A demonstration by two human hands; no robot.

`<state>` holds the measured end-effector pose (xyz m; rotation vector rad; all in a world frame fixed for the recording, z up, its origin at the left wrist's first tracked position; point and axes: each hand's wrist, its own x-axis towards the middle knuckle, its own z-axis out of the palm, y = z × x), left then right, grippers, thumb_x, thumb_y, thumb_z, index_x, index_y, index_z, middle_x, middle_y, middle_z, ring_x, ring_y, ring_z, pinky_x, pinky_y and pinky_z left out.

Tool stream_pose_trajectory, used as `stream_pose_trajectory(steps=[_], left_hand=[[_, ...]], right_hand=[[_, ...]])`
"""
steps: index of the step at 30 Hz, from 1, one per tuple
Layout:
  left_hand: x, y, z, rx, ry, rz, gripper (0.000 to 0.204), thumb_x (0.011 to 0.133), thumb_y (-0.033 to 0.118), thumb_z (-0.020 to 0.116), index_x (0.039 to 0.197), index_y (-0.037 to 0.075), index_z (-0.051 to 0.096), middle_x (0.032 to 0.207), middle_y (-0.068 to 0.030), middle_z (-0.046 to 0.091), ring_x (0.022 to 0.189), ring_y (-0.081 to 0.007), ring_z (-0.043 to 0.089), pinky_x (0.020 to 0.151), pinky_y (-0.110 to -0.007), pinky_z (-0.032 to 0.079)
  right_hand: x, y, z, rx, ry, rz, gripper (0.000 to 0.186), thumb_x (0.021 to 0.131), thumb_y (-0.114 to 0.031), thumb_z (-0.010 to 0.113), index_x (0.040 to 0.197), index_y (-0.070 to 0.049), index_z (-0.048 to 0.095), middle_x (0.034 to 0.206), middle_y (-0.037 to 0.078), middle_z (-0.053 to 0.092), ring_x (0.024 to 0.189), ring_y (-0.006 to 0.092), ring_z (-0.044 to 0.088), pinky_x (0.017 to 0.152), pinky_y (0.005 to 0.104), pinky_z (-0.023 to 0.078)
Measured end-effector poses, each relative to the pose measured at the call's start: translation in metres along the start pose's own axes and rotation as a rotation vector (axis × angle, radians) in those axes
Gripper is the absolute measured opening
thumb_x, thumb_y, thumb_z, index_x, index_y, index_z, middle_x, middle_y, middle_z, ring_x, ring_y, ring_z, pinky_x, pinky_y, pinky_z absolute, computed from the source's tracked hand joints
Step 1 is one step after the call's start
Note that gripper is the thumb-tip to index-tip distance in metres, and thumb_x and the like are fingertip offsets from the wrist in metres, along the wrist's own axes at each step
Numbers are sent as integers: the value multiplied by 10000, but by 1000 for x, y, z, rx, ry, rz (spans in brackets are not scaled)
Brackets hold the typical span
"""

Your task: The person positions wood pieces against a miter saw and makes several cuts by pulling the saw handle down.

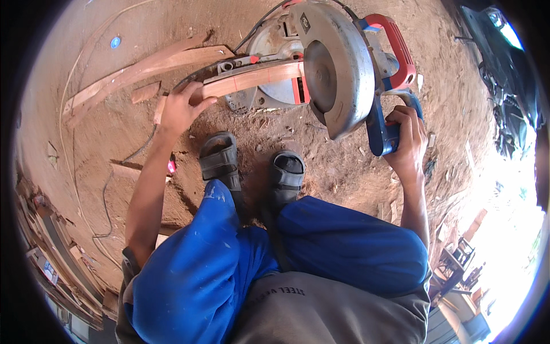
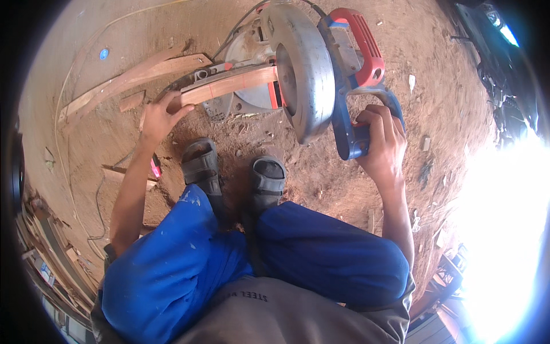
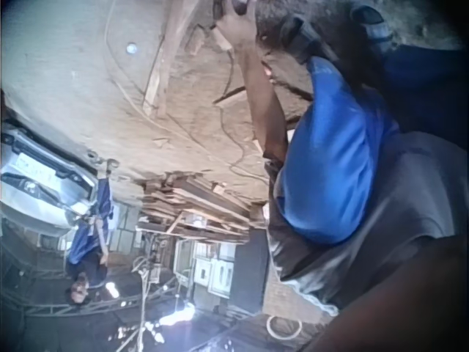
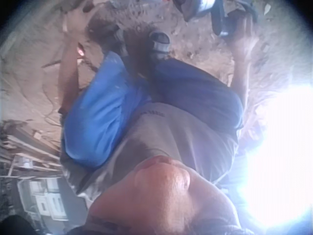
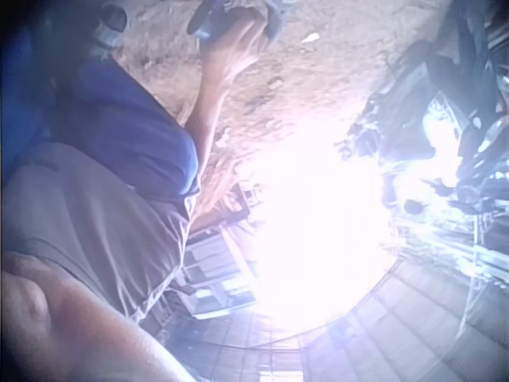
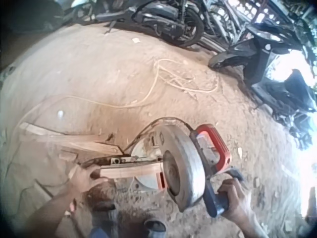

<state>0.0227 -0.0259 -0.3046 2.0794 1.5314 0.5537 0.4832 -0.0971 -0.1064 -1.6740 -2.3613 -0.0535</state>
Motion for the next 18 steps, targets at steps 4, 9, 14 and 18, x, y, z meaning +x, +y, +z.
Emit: stream_pose_trajectory(steps=[4,9,14,18], left_hand=[[-3,-6,3,-4,16,25,519,831,449,891,1126,56,723,1010,-177,755,890,-390,754,775,-452,629],[-2,-12,6,-4,10,30,536,837,470,879,1141,56,727,1034,-178,752,899,-388,756,780,-454,633],[-3,-7,1,29,-6,-2,562,838,491,873,1175,62,739,1065,-177,758,911,-384,762,805,-453,636],[-3,-10,4,30,-12,9,569,837,494,874,1188,67,742,1078,-180,759,917,-380,765,805,-456,639]], right_hand=[[-7,-1,7,-4,7,-3,437,686,-64,860,1060,-101,637,1108,71,696,888,303,715,748,409,567],[-9,0,11,-11,32,-22,448,681,-56,858,1066,-102,634,1095,78,703,874,309,713,734,407,570],[-12,-1,17,-25,52,-34,439,684,-52,855,1063,-102,638,1088,83,705,868,313,715,763,410,570],[-18,2,23,-23,72,-31,429,690,-50,848,1061,-102,640,1090,90,705,878,304,718,780,411,568]])
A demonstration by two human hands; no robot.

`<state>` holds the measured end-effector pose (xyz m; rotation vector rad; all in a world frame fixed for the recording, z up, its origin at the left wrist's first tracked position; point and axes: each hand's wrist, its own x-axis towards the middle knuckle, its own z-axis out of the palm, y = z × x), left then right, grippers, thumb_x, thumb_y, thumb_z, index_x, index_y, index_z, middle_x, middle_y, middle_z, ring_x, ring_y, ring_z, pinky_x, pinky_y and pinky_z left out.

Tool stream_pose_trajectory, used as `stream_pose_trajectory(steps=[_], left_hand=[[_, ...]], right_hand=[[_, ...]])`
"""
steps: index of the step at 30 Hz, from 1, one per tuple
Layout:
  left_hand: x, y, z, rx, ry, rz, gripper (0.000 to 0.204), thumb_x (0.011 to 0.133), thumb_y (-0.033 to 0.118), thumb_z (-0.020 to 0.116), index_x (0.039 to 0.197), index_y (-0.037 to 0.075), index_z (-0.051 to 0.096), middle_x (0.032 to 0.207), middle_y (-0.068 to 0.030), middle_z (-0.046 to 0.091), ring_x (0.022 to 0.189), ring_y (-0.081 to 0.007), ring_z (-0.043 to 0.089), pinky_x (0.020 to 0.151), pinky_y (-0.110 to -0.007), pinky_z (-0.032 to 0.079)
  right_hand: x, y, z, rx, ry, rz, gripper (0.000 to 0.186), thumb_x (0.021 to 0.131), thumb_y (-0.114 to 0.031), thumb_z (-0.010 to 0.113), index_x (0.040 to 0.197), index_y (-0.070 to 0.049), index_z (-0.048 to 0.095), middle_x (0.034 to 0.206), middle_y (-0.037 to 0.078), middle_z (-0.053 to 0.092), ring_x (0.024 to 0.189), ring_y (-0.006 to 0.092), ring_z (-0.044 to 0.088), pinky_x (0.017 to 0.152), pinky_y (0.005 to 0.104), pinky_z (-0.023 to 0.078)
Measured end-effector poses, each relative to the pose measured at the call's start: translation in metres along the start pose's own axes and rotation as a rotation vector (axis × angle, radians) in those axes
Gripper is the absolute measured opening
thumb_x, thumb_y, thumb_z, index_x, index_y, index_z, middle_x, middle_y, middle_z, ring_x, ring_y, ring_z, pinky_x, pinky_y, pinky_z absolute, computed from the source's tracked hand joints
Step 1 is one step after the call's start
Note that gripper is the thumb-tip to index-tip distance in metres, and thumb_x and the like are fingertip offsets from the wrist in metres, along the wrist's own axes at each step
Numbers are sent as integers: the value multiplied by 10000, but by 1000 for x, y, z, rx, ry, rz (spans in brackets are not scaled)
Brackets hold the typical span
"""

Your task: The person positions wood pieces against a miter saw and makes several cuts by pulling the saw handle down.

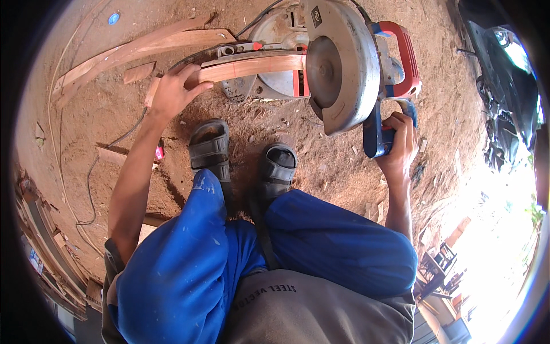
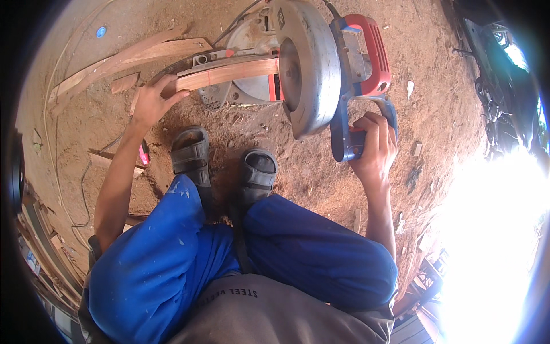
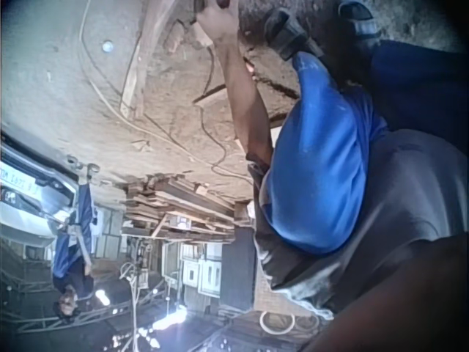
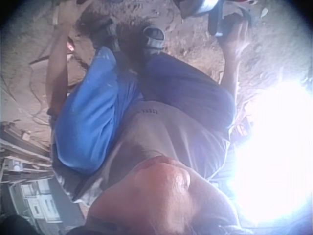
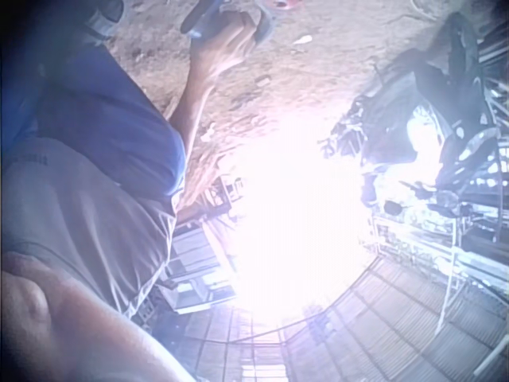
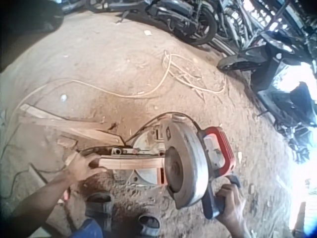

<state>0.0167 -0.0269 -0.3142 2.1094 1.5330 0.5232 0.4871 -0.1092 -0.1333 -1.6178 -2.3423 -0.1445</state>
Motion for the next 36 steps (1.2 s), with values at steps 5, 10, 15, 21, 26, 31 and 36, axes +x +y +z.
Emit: stream_pose_trajectory(steps=[5,10,15,21,26,31,36], left_hand=[[1,5,-4,7,-34,-40,561,845,490,868,1185,64,735,1054,-186,753,915,-386,762,791,-458,638],[0,4,-3,13,-1,-1,553,849,489,864,1179,65,730,1044,-176,752,900,-388,763,779,-457,637],[-1,1,-1,-1,-7,7,548,850,493,862,1171,70,730,1052,-168,756,893,-387,764,780,-459,637],[1,0,-2,15,-8,3,541,852,505,856,1160,79,729,1053,-161,759,898,-381,765,785,-462,637],[1,3,-4,31,-33,-27,561,849,520,856,1186,89,735,1075,-170,774,948,-406,757,801,-462,616],[1,2,-2,11,-11,-1,549,851,503,860,1180,81,734,1056,-163,772,923,-403,756,794,-454,615],[2,-2,-1,-52,-27,-4,557,847,491,865,1149,43,728,1044,-196,746,919,-416,745,819,-475,622]], right_hand=[[-3,1,5,-4,18,-12,414,697,-54,847,1054,-102,644,1080,87,706,875,294,718,785,407,567],[-4,-3,8,-22,41,-21,397,711,-65,858,1045,-104,647,1052,76,706,879,283,720,791,403,566],[-8,-5,11,-7,43,-7,389,723,-79,866,1043,-107,647,1051,66,705,891,276,722,808,399,560],[-11,-5,14,-25,34,-4,377,742,-98,859,1051,-111,644,1068,60,700,913,267,722,810,390,556],[-16,-5,16,-33,39,7,376,750,-127,862,1056,-116,644,1069,60,696,917,267,720,818,391,553],[-16,-5,19,-43,34,2,356,774,-139,862,1051,-112,640,1054,62,694,912,266,719,821,391,549],[-16,-6,21,-34,58,-5,339,784,-148,849,1048,-103,640,1033,61,697,903,264,718,827,386,542]])
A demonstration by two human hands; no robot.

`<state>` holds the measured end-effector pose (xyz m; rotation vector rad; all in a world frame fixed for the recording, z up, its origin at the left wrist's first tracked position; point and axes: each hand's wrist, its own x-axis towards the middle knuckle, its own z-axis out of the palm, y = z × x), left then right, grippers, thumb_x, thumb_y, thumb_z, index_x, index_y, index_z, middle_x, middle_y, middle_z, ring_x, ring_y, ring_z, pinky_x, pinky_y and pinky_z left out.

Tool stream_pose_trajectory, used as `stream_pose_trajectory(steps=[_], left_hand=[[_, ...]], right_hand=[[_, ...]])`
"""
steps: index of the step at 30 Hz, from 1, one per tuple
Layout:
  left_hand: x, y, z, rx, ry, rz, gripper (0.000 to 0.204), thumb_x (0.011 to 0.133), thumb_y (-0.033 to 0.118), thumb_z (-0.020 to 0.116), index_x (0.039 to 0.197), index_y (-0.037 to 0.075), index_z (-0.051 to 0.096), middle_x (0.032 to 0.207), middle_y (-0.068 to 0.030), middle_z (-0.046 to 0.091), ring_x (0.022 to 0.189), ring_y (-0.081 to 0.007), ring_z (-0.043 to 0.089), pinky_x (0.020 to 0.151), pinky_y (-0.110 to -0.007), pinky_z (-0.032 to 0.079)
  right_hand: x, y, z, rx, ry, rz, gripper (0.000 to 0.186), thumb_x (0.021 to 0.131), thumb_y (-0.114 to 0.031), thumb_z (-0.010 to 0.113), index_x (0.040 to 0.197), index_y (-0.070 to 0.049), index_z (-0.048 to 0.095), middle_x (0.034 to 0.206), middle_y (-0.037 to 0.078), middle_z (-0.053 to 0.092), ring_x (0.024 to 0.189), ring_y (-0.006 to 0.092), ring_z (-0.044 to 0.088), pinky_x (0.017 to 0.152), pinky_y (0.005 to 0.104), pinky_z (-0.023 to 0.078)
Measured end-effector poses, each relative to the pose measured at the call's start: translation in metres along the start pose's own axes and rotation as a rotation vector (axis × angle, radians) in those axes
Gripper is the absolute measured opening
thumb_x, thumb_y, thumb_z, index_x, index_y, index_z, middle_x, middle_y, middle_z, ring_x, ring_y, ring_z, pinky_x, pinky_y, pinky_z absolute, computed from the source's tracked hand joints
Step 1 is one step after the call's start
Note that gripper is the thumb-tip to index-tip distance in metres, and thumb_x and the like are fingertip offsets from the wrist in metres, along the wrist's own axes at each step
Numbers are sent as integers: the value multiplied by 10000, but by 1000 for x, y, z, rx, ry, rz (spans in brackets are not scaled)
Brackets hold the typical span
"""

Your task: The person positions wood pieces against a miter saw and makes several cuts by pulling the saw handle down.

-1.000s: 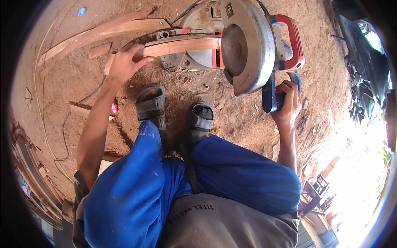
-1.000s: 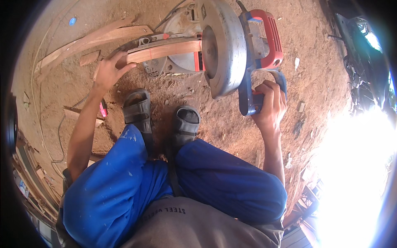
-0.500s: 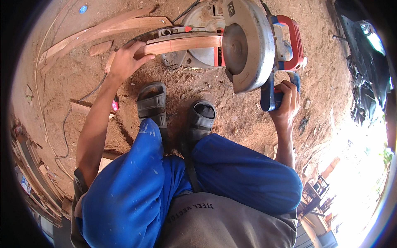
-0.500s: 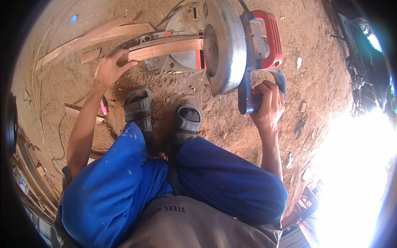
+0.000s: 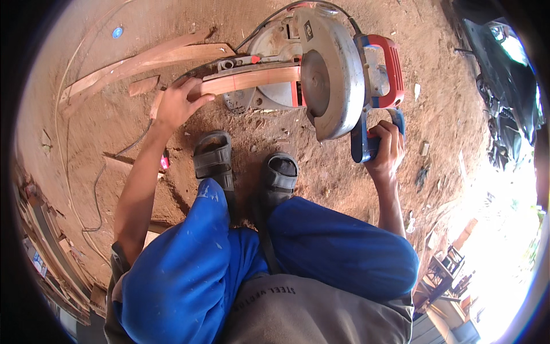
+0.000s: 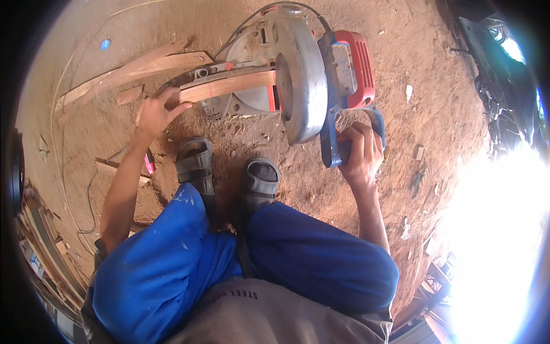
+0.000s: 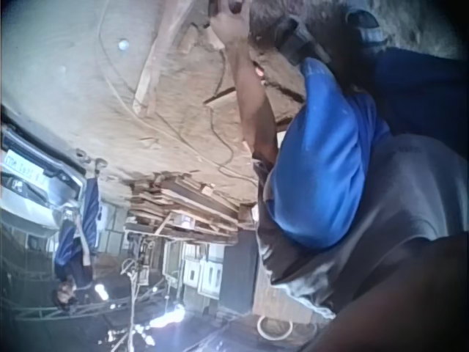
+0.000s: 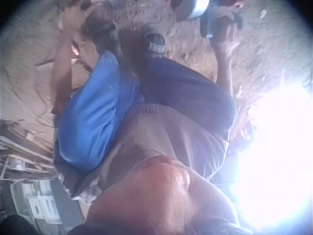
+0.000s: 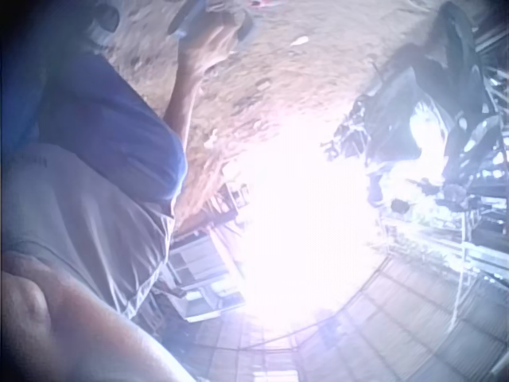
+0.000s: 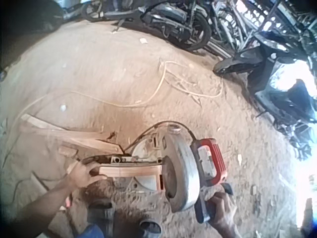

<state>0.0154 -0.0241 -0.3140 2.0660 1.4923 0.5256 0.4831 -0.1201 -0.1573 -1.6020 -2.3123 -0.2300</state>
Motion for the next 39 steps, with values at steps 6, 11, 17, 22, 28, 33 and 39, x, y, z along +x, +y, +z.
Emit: stream_pose_trajectory(steps=[6,11,17,22,28,33,39], left_hand=[[1,5,-3,43,13,18,539,843,470,873,1149,50,730,1013,-178,742,888,-402,743,787,-469,621],[-2,1,-1,28,30,23,530,839,467,876,1139,55,731,1010,-175,742,883,-400,744,779,-468,621],[0,4,-2,61,15,5,526,833,476,877,1130,66,734,1012,-175,744,885,-398,745,780,-467,621],[0,0,-1,45,9,6,531,834,477,876,1133,61,734,1027,-184,746,901,-401,741,787,-472,615],[1,6,-1,28,-10,-27,573,833,450,884,1178,21,726,1060,-217,745,945,-428,729,821,-480,607],[1,2,-1,18,-15,-20,571,839,397,899,1193,-19,731,1093,-220,756,989,-416,746,836,-457,603],[2,-1,-3,71,-68,10,600,860,434,868,1245,-8,745,1159,-249,739,1053,-422,725,913,-454,594]], right_hand=[[-5,3,2,37,-17,16,376,744,-65,822,1072,-78,638,1089,114,692,918,326,703,814,428,553],[-8,1,5,35,-13,9,389,742,-73,828,1080,-85,635,1087,113,689,922,320,699,822,425,548],[-8,-4,8,25,25,18,308,775,-111,810,1035,-96,646,1062,76,687,925,264,703,862,399,528],[-10,-3,9,24,35,9,295,781,-109,802,1037,-89,655,1065,78,686,928,267,699,872,398,522],[-14,0,13,47,41,20,293,787,-105,813,1036,-84,659,1063,72,685,911,267,690,854,394,520],[-14,0,13,40,54,21,285,805,-117,820,1044,-85,669,1061,72,684,914,267,687,845,399,527],[-14,1,14,25,52,18,292,807,-136,822,1056,-81,678,1059,74,687,915,275,686,841,395,532]])
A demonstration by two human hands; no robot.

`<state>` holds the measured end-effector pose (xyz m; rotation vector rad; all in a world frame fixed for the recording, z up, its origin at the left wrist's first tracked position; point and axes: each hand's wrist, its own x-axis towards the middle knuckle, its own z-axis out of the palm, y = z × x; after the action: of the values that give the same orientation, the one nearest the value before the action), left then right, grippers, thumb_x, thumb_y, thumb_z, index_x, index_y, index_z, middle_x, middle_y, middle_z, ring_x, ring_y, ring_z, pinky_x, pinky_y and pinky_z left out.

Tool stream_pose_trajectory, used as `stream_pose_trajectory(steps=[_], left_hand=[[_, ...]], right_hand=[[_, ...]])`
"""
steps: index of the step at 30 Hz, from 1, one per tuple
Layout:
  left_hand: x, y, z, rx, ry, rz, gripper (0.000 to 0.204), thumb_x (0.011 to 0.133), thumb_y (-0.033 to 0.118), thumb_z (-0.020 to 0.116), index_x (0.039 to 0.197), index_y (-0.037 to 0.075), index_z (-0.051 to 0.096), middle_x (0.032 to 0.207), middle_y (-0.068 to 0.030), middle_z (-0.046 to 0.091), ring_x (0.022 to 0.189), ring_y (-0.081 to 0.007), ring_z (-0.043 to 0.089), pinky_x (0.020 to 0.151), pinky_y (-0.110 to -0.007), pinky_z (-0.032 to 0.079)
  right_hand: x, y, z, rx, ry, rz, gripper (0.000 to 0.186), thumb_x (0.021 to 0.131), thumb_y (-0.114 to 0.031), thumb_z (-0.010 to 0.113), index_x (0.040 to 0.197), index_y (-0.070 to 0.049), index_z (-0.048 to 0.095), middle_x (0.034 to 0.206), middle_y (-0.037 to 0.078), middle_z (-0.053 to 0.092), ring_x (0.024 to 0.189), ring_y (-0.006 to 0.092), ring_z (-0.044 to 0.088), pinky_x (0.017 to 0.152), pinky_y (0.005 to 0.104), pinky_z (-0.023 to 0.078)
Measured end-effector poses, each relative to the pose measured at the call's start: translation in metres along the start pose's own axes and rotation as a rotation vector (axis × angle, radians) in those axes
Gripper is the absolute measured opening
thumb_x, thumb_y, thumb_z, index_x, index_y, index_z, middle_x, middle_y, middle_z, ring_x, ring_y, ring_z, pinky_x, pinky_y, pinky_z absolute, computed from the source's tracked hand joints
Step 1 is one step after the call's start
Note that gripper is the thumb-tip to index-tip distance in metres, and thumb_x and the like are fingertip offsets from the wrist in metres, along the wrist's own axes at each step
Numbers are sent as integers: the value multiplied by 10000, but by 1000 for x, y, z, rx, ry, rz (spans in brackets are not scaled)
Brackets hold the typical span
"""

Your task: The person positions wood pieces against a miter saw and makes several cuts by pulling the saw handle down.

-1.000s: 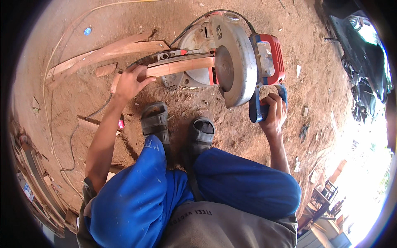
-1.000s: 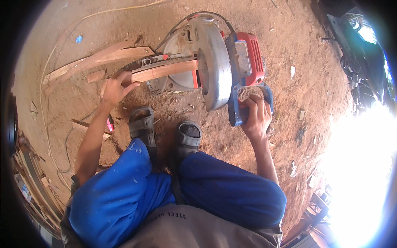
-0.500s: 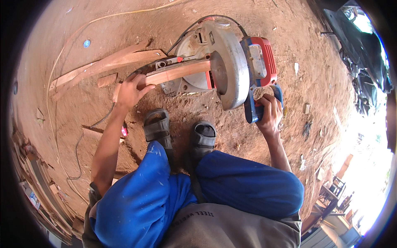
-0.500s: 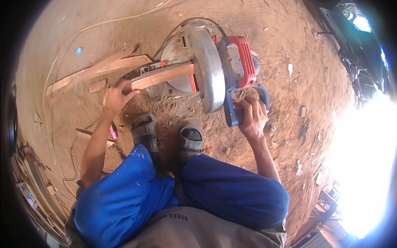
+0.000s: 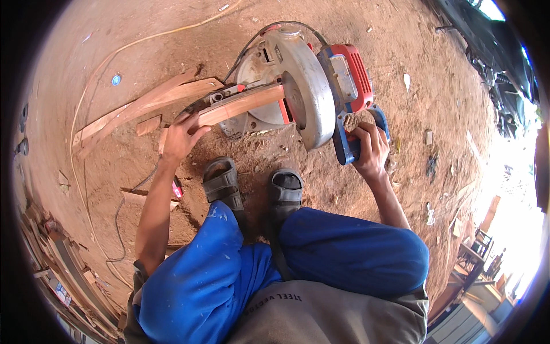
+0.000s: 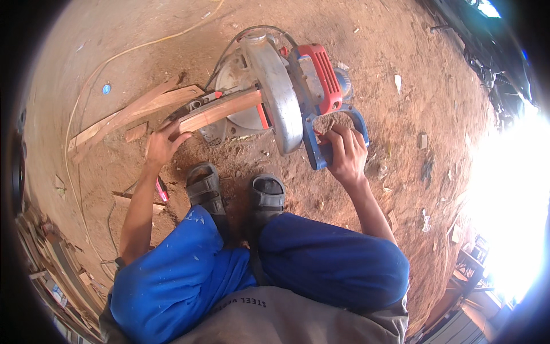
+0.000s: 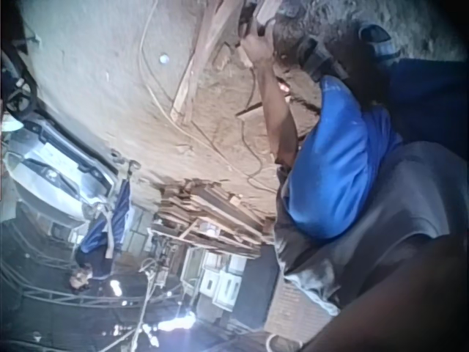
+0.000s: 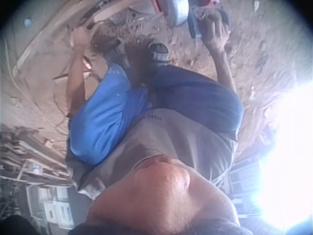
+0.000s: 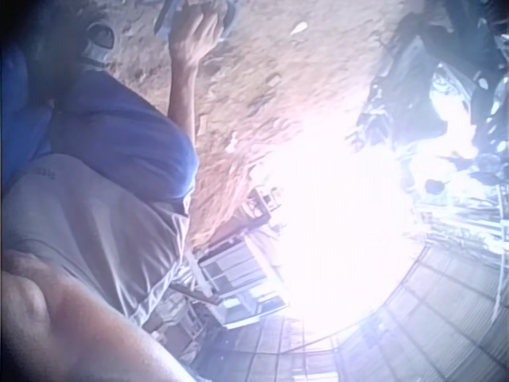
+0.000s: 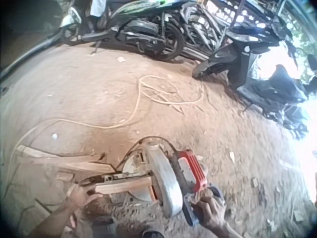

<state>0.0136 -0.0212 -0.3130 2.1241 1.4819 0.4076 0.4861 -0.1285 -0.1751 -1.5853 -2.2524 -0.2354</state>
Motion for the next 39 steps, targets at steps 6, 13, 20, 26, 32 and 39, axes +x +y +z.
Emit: stream_pose_trajectory(steps=[6,13,20,26,32,39], left_hand=[[1,1,-2,-15,-46,-31,601,870,445,853,1264,3,748,1209,-264,729,1110,-421,713,967,-455,585],[1,2,-5,1,18,92,574,889,409,848,1235,-32,721,1028,-189,715,915,-406,717,800,-456,579],[2,1,-4,-39,-41,30,599,863,419,863,1236,-32,733,1091,-218,727,991,-401,721,876,-449,595],[3,-3,-2,-66,-9,72,576,880,387,863,1234,-46,721,1015,-204,711,906,-388,706,812,-449,578],[4,-5,2,-49,-6,97,502,904,345,856,1227,-18,731,929,-165,693,788,-331,678,721,-420,549],[7,0,-4,-43,-108,31,529,900,389,846,1226,-10,727,986,-187,698,890,-392,684,778,-463,565]], right_hand=[[-4,2,3,10,4,-1,334,782,-126,832,1067,-73,665,1061,85,691,913,286,693,833,400,536],[-7,1,6,6,17,11,325,792,-137,827,1072,-75,674,1070,76,694,929,273,693,849,399,539],[-7,1,5,5,16,-1,358,751,-85,832,1057,-66,646,1065,95,693,911,286,702,834,402,540],[-6,1,3,18,9,5,353,744,-112,821,1050,-67,652,1069,89,694,931,283,702,845,403,536],[-5,0,3,5,33,1,323,782,-129,828,1057,-66,673,1073,90,701,930,279,705,821,394,538],[-8,0,4,5,35,-1,360,788,-155,815,1101,-75,655,1082,75,690,925,250,711,826,385,527]])
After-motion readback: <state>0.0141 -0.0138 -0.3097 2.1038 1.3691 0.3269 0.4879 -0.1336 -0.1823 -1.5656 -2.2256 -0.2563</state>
